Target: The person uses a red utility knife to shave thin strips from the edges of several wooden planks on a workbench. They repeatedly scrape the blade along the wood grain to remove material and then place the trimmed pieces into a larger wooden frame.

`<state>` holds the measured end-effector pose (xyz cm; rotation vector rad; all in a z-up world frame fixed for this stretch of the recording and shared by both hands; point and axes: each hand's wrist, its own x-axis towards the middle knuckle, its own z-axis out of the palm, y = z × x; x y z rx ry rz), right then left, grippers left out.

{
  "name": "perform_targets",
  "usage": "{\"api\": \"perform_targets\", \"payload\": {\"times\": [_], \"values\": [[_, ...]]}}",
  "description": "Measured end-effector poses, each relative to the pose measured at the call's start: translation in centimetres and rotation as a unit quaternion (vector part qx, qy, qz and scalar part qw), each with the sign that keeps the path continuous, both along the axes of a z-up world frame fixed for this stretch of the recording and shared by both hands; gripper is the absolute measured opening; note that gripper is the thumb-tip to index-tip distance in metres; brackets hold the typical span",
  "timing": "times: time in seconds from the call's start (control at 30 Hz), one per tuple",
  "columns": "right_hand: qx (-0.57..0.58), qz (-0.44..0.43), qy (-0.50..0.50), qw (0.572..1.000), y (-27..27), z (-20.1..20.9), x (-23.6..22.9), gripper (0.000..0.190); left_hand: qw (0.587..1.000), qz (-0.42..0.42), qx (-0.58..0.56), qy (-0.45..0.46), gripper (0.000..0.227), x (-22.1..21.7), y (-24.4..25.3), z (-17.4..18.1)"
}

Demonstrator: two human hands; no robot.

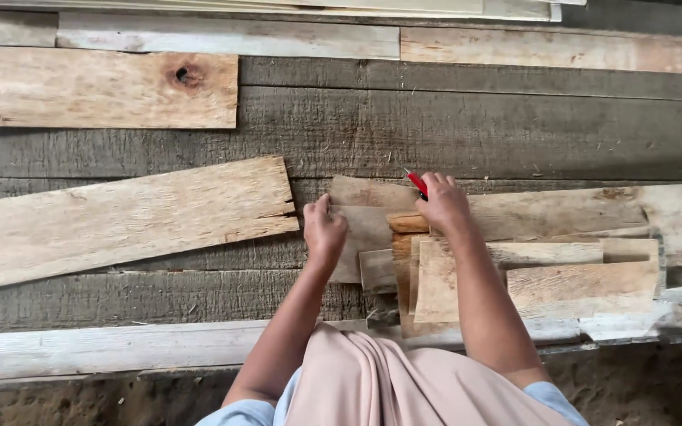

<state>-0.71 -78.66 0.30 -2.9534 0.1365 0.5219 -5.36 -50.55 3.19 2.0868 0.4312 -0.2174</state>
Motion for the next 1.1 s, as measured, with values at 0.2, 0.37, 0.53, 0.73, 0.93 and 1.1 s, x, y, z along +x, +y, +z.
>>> {"api": "perform_targets", "payload": {"times": [0.2, 0.37, 0.53, 0.73, 0.93, 1.1], "values": [[0.016, -0.033, -0.007, 0.999, -0.8, 3.2, -1.8, 0.040, 0.999, 0.004, -0.035, -0.027, 0.022, 0.2, -1.3, -4.1], [-0.027, -0.037, 0.001, 0.999, -3.9, 2.4, -2.9, 0.038, 0.995, -0.050, -0.082, 0.027, 0.017, -2.7, -3.7, -0.5], [-0.017, -0.087, -0.045, 0.995, -3.9, 2.9, -3.4, 0.036, 0.989, -0.101, -0.086, 0.063, 0.014, -5.9, -5.2, -1.9], [0.290, -0.154, -0.188, 0.926, 12.4, 5.6, -3.0, 0.033, 0.994, 0.012, -0.107, -0.026, 0.011, -5.1, 1.1, -2.5], [0.421, -0.136, -0.071, 0.894, 25.0, 2.0, -0.3, 0.033, 0.930, 0.306, -0.165, -0.116, 0.027, -5.5, 12.5, -5.5], [0.388, -0.239, -0.115, 0.883, 29.5, -1.7, 1.7, 0.030, 0.809, 0.457, -0.369, -0.027, 0.066, -5.3, 20.3, -2.4]]}}
